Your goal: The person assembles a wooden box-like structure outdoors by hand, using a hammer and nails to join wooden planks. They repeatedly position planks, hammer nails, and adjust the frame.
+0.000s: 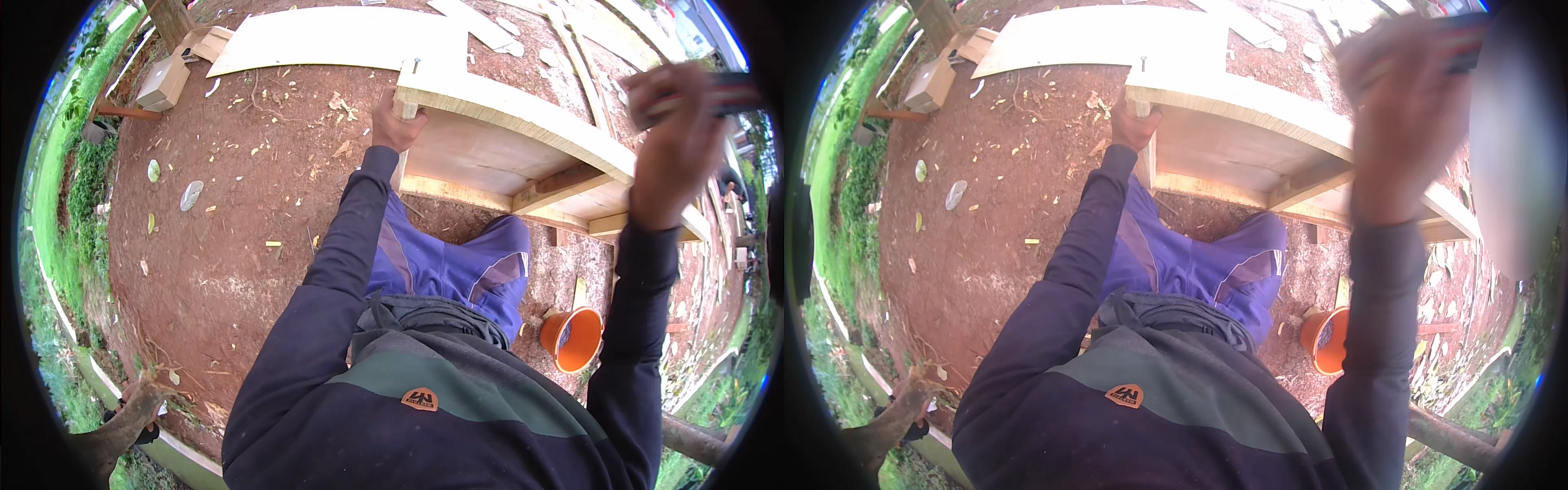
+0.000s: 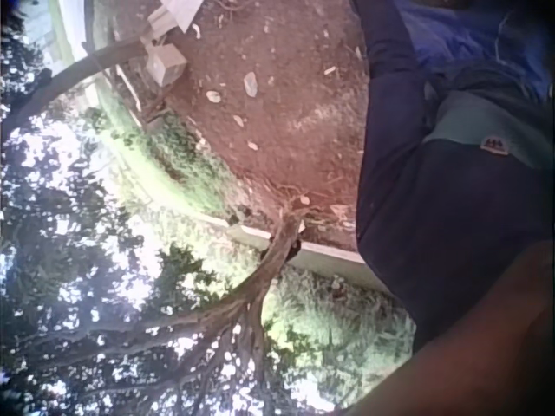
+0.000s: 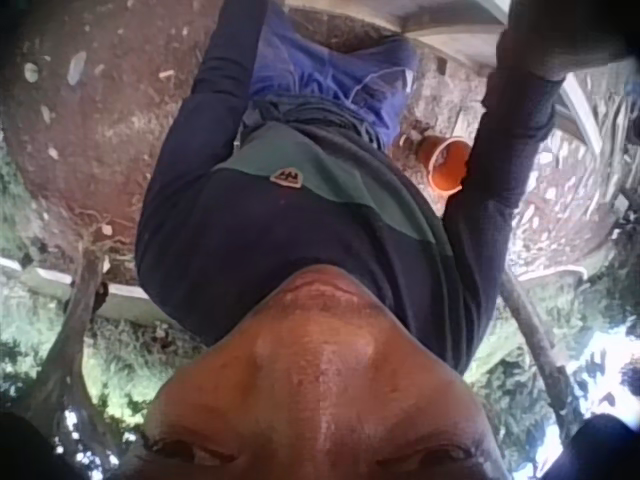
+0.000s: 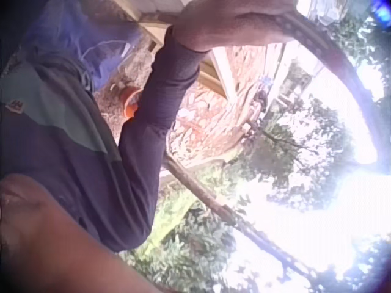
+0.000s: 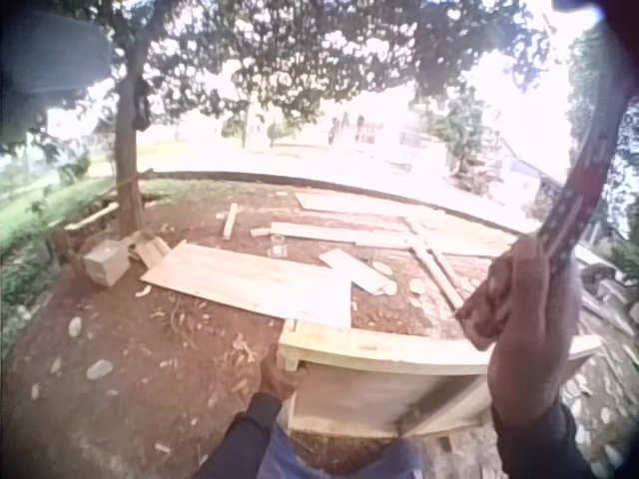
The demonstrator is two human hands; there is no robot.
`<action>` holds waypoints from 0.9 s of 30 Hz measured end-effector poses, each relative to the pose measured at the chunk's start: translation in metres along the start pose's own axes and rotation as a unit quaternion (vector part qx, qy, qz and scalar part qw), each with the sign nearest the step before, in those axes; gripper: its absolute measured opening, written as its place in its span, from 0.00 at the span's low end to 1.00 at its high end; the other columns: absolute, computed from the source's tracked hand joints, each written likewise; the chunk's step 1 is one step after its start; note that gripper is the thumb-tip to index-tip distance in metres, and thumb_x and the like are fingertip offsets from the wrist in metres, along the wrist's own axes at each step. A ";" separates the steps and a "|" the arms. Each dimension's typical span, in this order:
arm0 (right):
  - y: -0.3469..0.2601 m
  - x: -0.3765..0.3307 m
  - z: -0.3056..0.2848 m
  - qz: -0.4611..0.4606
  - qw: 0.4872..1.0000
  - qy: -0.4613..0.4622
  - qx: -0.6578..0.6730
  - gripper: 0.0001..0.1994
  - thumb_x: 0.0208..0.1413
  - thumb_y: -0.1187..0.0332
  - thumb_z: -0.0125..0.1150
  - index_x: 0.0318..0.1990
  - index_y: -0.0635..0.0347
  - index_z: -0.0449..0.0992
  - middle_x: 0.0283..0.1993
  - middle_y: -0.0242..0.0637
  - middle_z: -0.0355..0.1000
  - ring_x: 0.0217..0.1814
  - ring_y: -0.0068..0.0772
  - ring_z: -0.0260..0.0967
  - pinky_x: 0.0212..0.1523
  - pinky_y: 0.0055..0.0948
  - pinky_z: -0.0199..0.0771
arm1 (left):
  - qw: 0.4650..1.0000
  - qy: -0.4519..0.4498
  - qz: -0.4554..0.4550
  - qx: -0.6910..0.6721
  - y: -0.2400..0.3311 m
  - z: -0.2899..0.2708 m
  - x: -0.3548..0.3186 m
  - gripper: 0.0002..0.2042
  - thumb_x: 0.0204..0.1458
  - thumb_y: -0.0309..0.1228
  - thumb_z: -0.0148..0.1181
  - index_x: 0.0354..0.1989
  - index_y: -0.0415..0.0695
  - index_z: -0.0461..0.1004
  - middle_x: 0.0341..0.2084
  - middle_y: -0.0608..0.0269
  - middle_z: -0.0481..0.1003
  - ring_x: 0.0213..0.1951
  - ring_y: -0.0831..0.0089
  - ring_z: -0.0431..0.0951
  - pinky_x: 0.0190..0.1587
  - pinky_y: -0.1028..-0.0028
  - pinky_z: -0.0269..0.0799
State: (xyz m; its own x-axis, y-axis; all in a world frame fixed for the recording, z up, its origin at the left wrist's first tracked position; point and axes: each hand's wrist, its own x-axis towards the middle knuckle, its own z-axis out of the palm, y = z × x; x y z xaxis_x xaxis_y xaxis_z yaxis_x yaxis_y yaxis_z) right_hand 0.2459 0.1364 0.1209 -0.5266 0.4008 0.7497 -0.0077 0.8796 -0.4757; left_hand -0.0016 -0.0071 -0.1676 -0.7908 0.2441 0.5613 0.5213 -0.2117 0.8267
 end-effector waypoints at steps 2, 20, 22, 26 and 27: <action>0.005 -0.079 0.032 0.105 0.890 -0.435 -0.085 0.16 0.64 0.63 0.61 0.44 0.72 0.69 0.32 0.65 0.72 0.38 0.60 0.76 0.38 0.51 0.72 | 1.000 -0.001 -0.003 -0.006 -0.003 0.013 0.006 0.18 0.44 0.25 0.69 0.44 0.35 0.73 0.35 0.49 0.83 0.38 0.67 0.85 0.42 0.69 0.80; -0.041 0.011 -0.023 0.097 0.978 -0.096 0.156 0.12 0.67 0.62 0.60 0.43 0.62 0.78 0.23 0.32 0.67 0.23 0.24 0.64 0.24 0.27 0.64 | 0.999 0.019 0.000 0.030 -0.009 -0.020 0.000 0.18 0.43 0.26 0.70 0.43 0.36 0.74 0.33 0.49 0.83 0.37 0.65 0.85 0.40 0.68 0.80; -0.040 0.056 -0.068 -0.067 0.991 0.042 0.105 0.12 0.67 0.62 0.60 0.43 0.62 0.78 0.25 0.33 0.69 0.27 0.25 0.66 0.27 0.27 0.66 | 1.000 0.017 0.020 0.009 -0.009 -0.003 0.010 0.18 0.43 0.27 0.70 0.43 0.35 0.74 0.33 0.49 0.83 0.37 0.65 0.85 0.40 0.68 0.80; 0.048 0.048 -0.031 -0.191 0.930 0.203 -0.241 0.12 0.68 0.61 0.60 0.43 0.63 0.76 0.29 0.34 0.73 0.33 0.27 0.71 0.33 0.27 0.70 | 1.000 0.002 0.008 -0.015 0.002 0.002 0.004 0.19 0.44 0.27 0.70 0.44 0.34 0.74 0.34 0.48 0.83 0.36 0.64 0.86 0.40 0.68 0.80; 0.061 0.041 -0.015 -0.194 0.904 0.228 -0.306 0.12 0.68 0.61 0.59 0.43 0.63 0.76 0.30 0.34 0.75 0.35 0.27 0.73 0.35 0.27 0.71 | 1.000 0.008 0.008 -0.011 0.000 0.002 0.005 0.19 0.44 0.27 0.70 0.44 0.34 0.73 0.34 0.48 0.83 0.36 0.64 0.86 0.40 0.68 0.80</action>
State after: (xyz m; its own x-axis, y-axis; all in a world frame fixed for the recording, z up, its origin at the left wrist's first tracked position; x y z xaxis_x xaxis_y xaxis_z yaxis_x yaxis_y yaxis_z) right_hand 0.2365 0.2106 0.1297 -0.1781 -0.0266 0.9837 0.4288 0.8977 0.1019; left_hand -0.0049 -0.0041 -0.1650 -0.7868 0.2260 0.5744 0.5278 -0.2360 0.8159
